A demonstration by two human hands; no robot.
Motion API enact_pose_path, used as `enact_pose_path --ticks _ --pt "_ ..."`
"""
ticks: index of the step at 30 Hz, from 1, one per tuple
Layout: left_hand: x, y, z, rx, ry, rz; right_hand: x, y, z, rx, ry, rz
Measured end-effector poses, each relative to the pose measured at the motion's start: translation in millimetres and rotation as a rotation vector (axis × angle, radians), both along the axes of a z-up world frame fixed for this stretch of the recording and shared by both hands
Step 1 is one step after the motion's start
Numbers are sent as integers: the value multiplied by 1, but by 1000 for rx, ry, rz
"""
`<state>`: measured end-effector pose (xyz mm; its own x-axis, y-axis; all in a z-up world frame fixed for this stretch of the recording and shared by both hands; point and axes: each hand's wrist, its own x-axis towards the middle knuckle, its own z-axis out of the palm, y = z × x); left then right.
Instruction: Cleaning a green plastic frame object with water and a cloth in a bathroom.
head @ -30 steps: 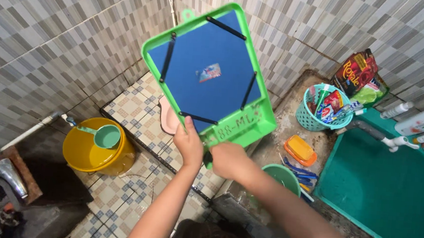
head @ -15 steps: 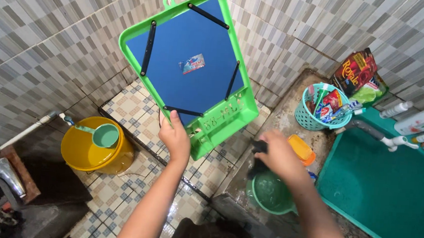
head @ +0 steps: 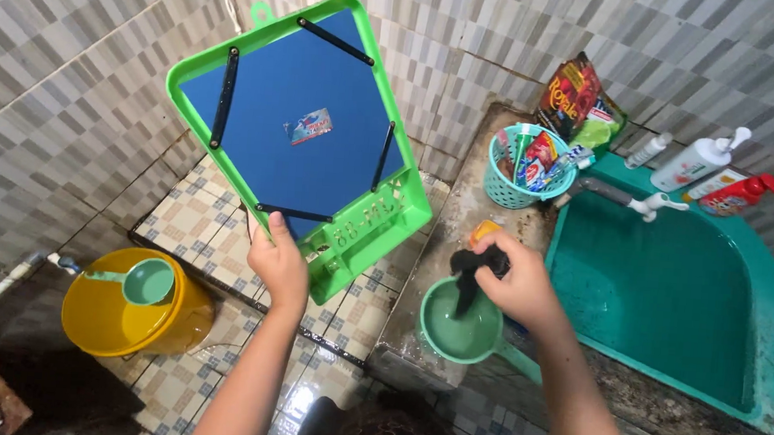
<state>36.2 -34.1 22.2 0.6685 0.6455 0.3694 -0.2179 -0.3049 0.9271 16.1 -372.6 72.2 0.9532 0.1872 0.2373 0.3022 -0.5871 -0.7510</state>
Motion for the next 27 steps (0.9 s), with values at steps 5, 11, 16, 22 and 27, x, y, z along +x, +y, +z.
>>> enact_pose_path --ticks 5,11,16,22,27 --pt "-7 -10 5 31 -13 -18 -10 11 27 154 -9 -12" --pt "-13 -27 13 67 -18 -3 6 -1 11 549 -148 64" --pt "-19 -46 15 42 -126 5 27 -18 -16 868 -102 12" --pt "-23 -68 9 -15 24 85 39 -32 -40 517 -289 156" --pt "-18 -81 -16 115 -129 111 43 -41 -68 727 163 60"
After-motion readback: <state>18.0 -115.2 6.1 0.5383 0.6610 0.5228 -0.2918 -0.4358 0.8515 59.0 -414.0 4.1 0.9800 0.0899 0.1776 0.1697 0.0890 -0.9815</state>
